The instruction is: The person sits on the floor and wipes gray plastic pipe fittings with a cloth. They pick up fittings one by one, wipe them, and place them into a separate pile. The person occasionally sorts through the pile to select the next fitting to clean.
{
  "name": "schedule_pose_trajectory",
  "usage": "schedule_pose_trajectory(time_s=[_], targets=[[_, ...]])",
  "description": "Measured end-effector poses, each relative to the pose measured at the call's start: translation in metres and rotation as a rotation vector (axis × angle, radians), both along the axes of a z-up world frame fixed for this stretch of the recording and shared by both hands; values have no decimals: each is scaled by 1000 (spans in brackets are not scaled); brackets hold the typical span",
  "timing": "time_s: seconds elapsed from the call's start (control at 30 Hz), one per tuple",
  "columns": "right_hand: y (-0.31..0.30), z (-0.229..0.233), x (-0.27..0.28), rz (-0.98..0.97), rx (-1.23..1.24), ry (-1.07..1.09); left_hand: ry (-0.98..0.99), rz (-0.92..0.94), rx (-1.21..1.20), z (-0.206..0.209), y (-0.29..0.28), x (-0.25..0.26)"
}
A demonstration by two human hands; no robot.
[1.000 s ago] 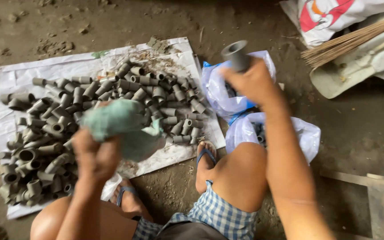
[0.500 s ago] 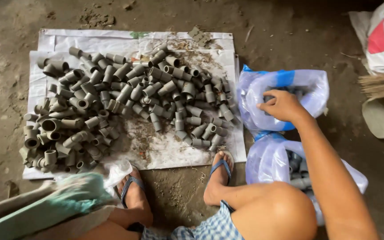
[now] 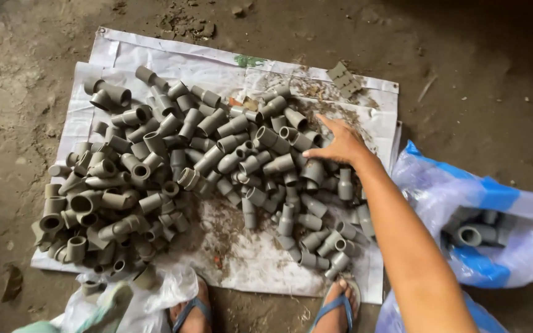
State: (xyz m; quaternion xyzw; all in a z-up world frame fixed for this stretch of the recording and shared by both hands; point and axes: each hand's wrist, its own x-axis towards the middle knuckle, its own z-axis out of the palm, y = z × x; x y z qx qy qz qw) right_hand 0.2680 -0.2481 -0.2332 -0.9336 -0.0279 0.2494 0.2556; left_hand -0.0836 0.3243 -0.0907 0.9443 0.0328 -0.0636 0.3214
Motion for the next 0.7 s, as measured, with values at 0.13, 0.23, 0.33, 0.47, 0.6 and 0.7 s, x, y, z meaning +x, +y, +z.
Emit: schedule_pose_trajectory(time_s=[0.13,0.23,0.33,0.47,0.6,0.7], targets=[[19,-49,6,21,-84,96,181,8,68,-30,-66,101],[33,-44,-22,-12,-126,91,272,-20,88,-59,-107,167],[40,-57,-62,-97,-143,-81,60,-277,-113,-105,-179,263],[68,-64,-119,-7,-40,-536,45,-527,-20,-208,-260,322],[84,-84,-168,131,-106,-823,-309,-538,-77,-234,-283,292],[100,-98,-215,170,-6,-508,-362,-630,-47,-232,-278,249]])
